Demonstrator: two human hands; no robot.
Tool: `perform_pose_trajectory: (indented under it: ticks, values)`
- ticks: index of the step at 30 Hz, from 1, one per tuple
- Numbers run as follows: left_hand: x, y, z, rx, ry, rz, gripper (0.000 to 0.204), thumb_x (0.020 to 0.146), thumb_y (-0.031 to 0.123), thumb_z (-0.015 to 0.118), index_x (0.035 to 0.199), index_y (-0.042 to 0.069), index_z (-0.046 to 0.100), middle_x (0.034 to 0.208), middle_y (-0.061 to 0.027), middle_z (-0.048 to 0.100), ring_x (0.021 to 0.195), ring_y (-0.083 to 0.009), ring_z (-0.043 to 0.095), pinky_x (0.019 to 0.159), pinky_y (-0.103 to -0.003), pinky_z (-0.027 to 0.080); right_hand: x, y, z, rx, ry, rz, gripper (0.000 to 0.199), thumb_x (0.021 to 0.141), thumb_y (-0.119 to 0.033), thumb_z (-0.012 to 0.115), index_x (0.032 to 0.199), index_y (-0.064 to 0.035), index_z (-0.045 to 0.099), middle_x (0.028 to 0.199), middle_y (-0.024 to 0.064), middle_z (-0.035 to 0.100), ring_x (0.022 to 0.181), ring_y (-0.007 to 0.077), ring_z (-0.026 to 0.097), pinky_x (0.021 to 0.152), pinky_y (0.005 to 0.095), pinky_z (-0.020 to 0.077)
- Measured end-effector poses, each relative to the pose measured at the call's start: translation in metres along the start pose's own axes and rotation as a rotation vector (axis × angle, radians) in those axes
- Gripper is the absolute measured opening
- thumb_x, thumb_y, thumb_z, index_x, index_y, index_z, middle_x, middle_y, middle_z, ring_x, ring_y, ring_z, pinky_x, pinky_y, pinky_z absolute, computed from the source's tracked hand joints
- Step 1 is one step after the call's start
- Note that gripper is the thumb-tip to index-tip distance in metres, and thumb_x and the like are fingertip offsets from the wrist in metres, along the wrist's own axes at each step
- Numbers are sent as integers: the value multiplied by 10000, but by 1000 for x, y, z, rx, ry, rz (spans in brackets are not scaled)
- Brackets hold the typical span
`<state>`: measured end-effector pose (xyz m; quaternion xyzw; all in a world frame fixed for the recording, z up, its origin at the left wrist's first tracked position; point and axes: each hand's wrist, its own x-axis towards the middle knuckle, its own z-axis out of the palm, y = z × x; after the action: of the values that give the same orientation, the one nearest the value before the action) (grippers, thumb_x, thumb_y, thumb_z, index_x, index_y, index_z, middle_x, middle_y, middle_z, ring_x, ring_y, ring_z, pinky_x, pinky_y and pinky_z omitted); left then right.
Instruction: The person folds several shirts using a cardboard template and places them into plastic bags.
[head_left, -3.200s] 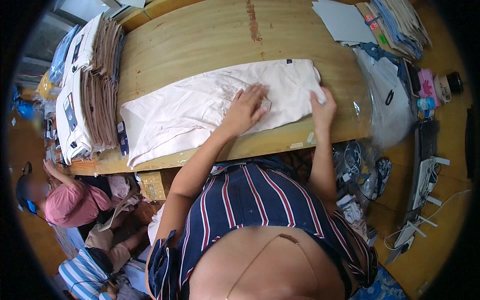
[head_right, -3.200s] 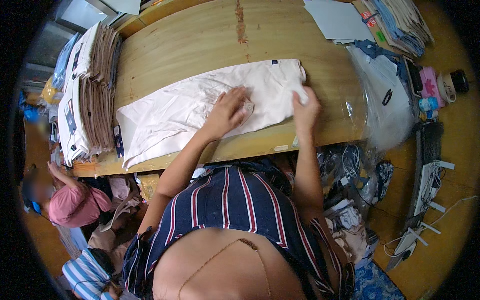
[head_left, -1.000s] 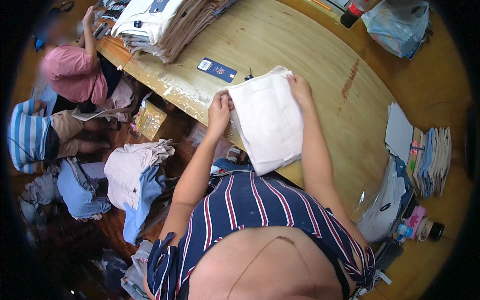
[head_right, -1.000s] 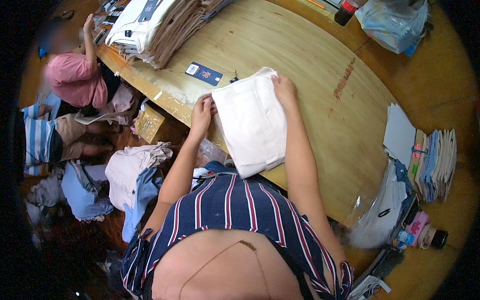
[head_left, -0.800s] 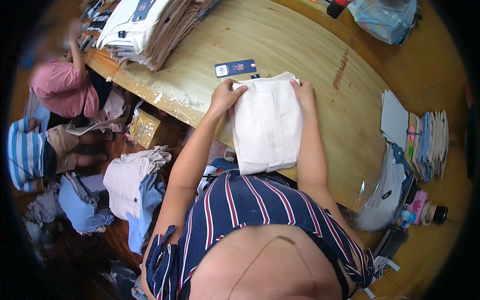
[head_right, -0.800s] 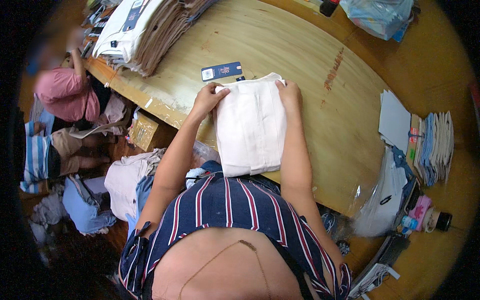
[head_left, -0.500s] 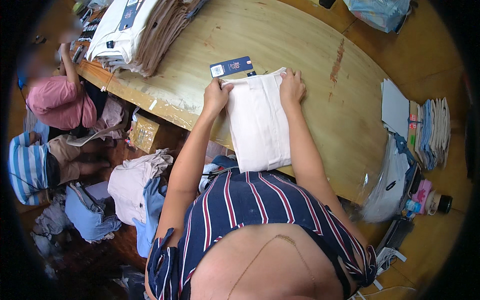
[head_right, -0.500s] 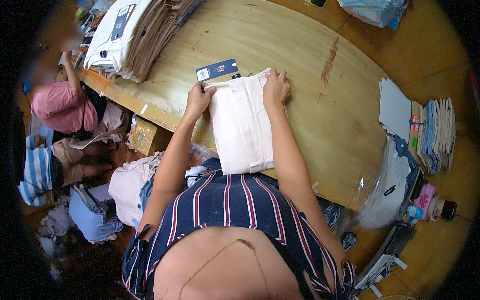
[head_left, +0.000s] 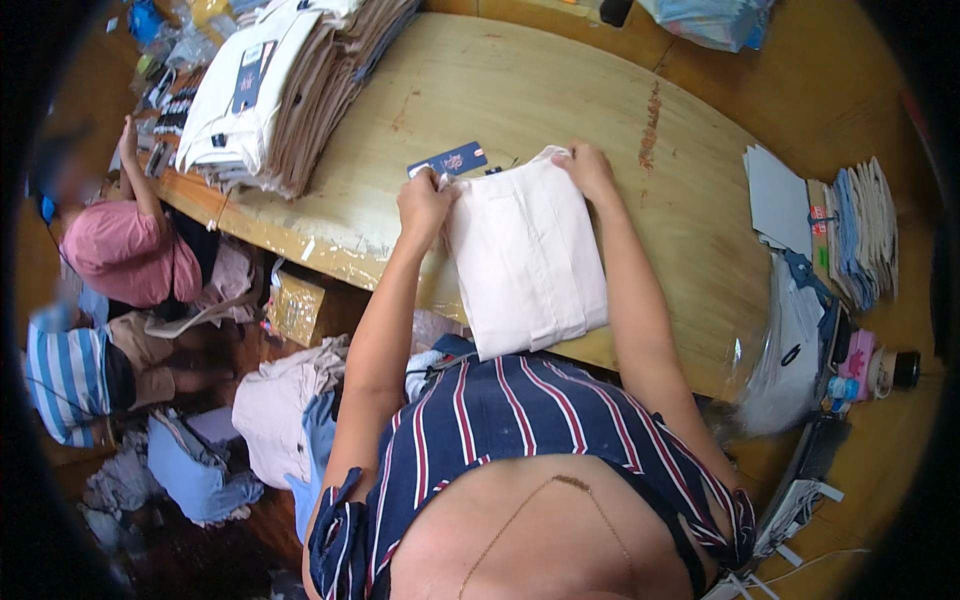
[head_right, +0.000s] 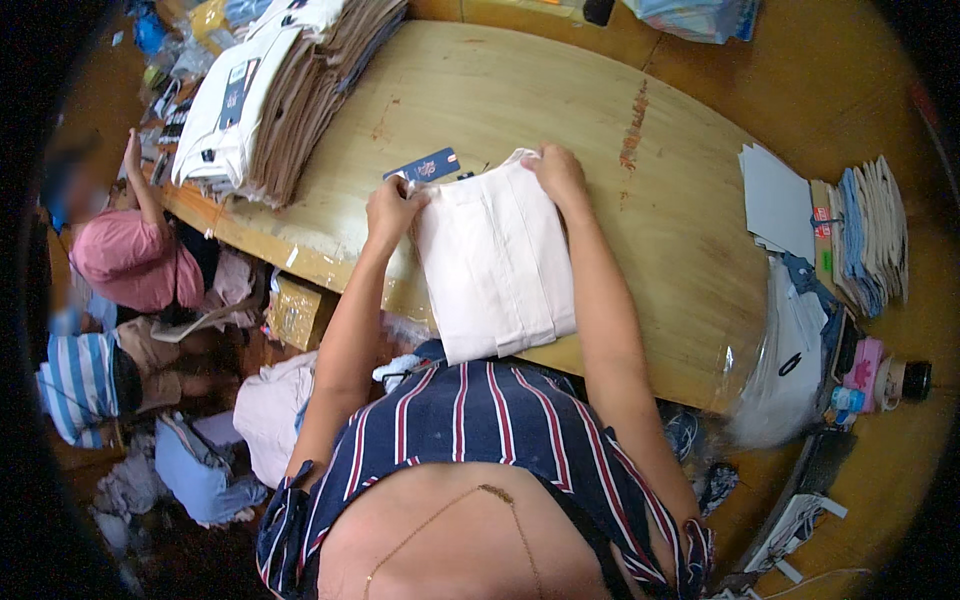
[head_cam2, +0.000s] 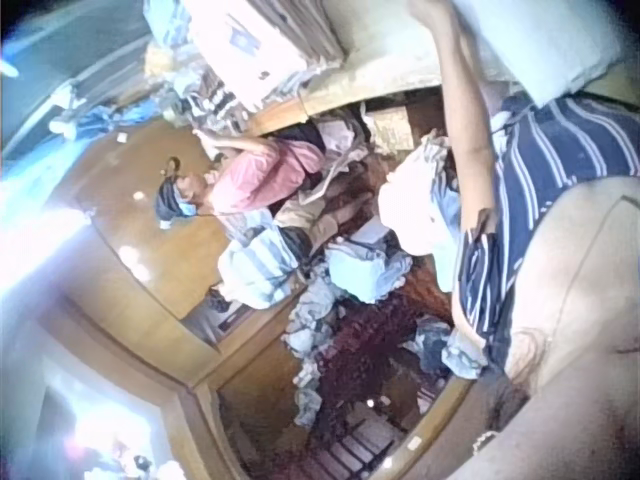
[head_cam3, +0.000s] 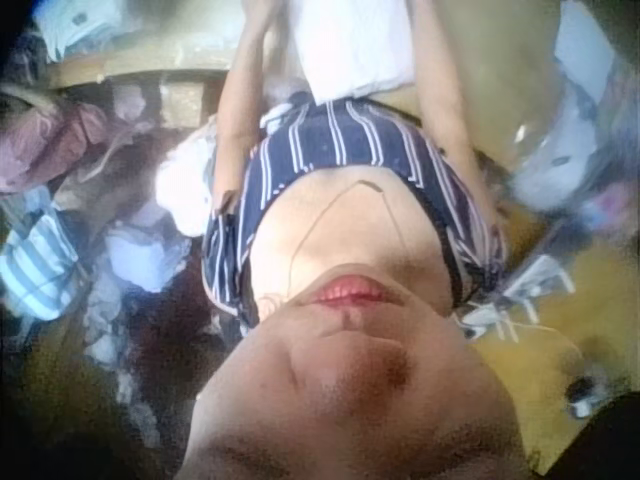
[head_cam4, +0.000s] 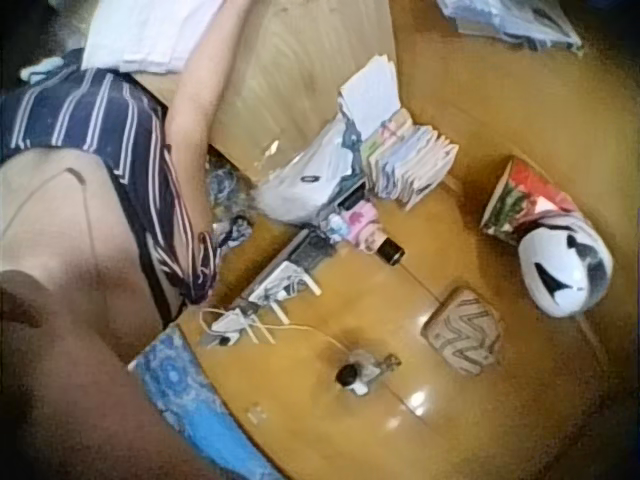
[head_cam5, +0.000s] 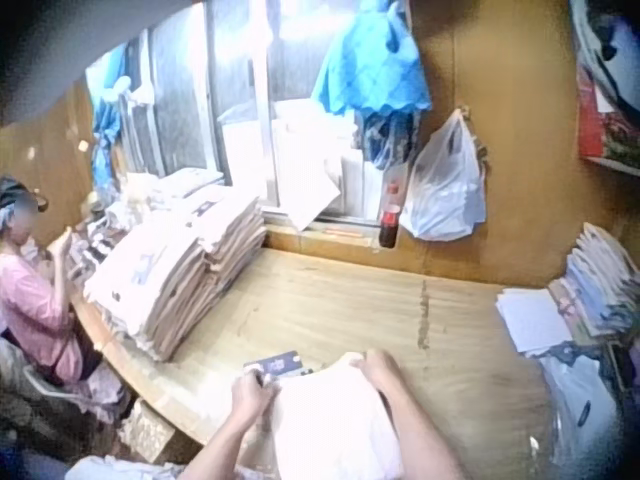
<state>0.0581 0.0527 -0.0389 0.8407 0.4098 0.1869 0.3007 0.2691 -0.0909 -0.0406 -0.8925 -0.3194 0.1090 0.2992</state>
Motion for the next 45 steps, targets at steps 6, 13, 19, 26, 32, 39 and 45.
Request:
perform_pose_trajectory:
  ticks: [6,13,19,26,32,39,45]
  values:
    - [9,131,-78,-749,281,546,184,654,2,667,794,-5,548,752,-85,603,651,-147,569,595,-274,461,-27,-31,-157,471,385,-371,101,734,-51,603,822,-10,573,756,59,612,679,101,559,626,224,448]
    - [-29,78,-23,-156,105,1085,123,636,-42,596,726,12,532,714,-111,515,644,-258,516,534,-332,428,-139,56,-119,33,428,-561,285,672,91,490,901,-33,606,850,116,621,828,248,598,742,315,475]
    - [-125,17,2,133,-497,1008,290,666,13,528,951,45,486,983,-144,452,954,-292,463,801,-359,401,-250,100,-56,-56,126,-390,245,667,90,471,865,-3,582,994,122,577,900,275,565,798,343,450]
    - [-127,36,4,-283,-411,55,465,728,16,603,1129,31,369,775,-127,563,663,-195,574,561,-285,460,-238,96,-45,671,206,264,322,730,40,566,1031,-19,468,803,85,553,725,126,542,630,231,447]
    - [-140,27,22,-658,-583,-169,608,750,1,591,1236,82,236,720,-136,579,586,-123,526,516,-215,410,-237,89,-33,1167,162,429,410,708,99,540,1066,-75,437,798,95,551,702,134,540,615,246,449]
    - [-139,41,7,143,-525,84,759,706,262,656,1278,67,197,577,-127,538,522,-277,555,498,-346,436,-207,62,-90,-688,-2,-412,501,792,-78,433,1229,-309,352,1234,36,393,1165,209,341,953,489,247]
    - [-149,32,9,258,-465,235,850,620,317,690,1288,85,217,828,-182,525,697,-317,559,584,-388,447,-162,77,-83,-753,-112,-921,429,792,-158,424,1197,-298,392,1215,4,407,1162,170,351,991,510,186]
